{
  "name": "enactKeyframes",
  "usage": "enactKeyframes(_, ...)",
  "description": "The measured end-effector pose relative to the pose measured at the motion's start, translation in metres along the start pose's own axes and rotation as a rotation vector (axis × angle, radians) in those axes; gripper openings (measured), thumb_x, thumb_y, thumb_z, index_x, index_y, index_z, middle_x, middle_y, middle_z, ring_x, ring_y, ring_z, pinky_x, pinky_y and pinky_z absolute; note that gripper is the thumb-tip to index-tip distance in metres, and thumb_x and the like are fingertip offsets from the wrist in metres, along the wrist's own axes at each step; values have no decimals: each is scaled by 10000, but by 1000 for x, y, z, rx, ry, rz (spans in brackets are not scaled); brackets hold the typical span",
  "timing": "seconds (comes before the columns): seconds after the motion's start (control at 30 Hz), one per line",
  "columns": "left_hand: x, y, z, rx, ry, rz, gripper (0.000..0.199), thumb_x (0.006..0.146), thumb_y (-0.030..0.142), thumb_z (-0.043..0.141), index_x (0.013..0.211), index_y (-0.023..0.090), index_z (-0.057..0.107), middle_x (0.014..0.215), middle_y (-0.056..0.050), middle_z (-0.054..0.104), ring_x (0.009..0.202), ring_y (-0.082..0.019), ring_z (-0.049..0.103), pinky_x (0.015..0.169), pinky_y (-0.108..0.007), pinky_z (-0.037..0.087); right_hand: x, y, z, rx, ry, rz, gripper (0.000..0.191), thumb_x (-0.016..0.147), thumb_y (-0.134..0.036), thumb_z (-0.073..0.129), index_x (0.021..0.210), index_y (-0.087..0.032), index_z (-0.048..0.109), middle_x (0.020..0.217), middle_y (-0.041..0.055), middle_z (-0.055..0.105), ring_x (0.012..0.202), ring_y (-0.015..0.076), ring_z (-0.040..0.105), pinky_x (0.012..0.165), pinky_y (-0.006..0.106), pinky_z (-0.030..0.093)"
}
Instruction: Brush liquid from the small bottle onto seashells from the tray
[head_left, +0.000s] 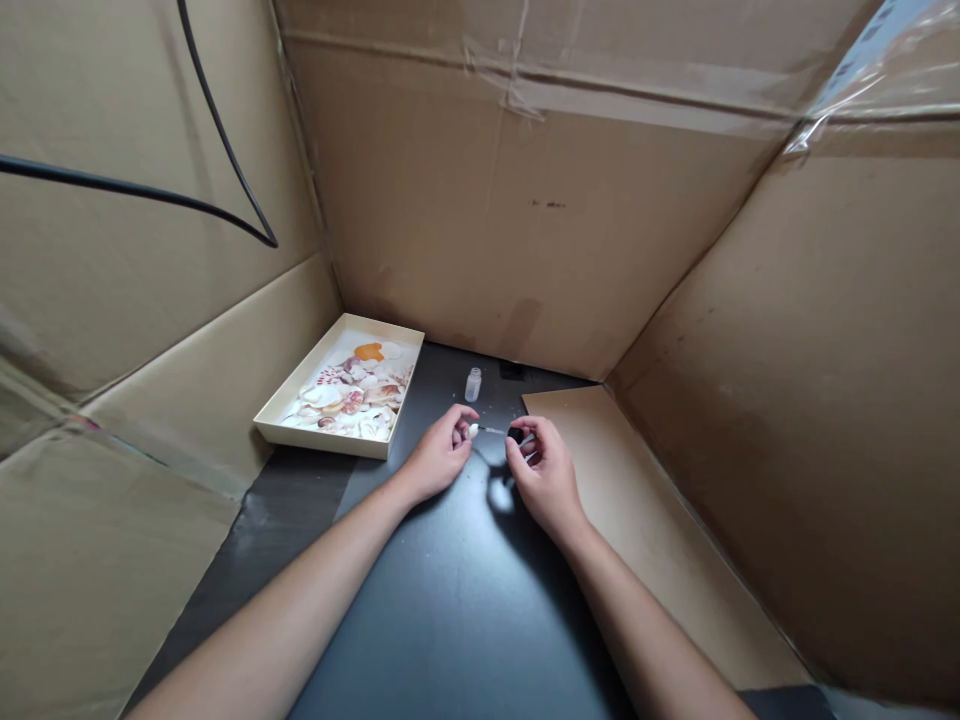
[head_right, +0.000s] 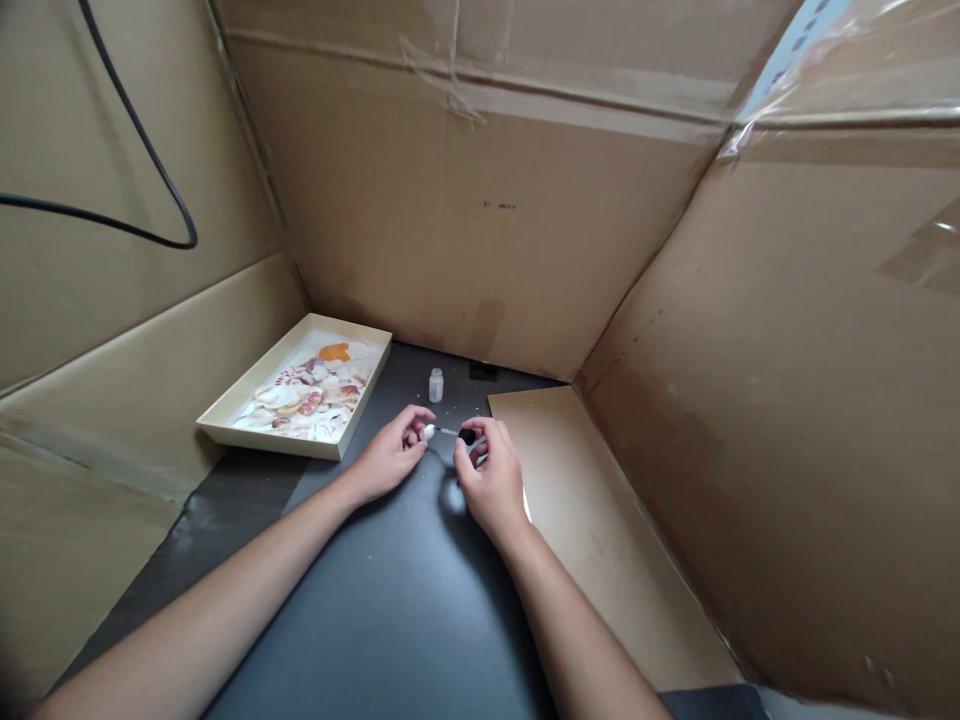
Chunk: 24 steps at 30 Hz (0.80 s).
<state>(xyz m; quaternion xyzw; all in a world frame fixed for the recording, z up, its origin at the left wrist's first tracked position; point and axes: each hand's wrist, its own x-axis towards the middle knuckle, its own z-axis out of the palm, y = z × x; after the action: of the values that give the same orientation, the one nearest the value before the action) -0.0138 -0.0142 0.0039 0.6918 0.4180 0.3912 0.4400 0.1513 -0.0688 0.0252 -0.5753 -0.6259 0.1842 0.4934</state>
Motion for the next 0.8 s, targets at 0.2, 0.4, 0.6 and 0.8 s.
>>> enactKeyframes(0.2, 0, 1, -1, 50, -12, 39, 203, 824, 162, 500, 1017, 176, 561, 757, 20, 490, 672, -112, 450, 622, -218, 373, 0, 0, 0, 34, -34, 31, 198, 836, -299, 562, 1006, -198, 579, 895, 23, 568, 587, 98, 532, 540, 225, 452)
enactKeyframes(0.4, 0, 2, -2, 40, 6, 26, 193, 813, 167, 516, 1002, 176, 557, 744, 28, 488, 663, -108, 442, 624, -215, 374, 1, 3, 2, 43, -15, 58, 205, 832, -319, 566, 997, -198, 570, 901, 26, 569, 579, 99, 532, 525, 224, 449)
enactKeyframes(0.6, 0, 5, -2, 22, 26, 15, 189, 805, 172, 521, 991, 182, 543, 758, 29, 492, 650, -102, 435, 621, -210, 374, 0, 4, 3, 28, -27, 64, 197, 831, -311, 567, 993, -199, 569, 895, 27, 581, 582, 102, 526, 529, 225, 450)
enactKeyframes(0.8, 1, 4, -2, -20, 60, 3, 199, 798, 160, 525, 996, 178, 532, 786, 28, 494, 641, -91, 445, 615, -203, 381, 3, 2, 7, 64, -28, 41, 190, 839, -308, 557, 997, -202, 567, 908, 24, 576, 596, 100, 530, 535, 221, 446)
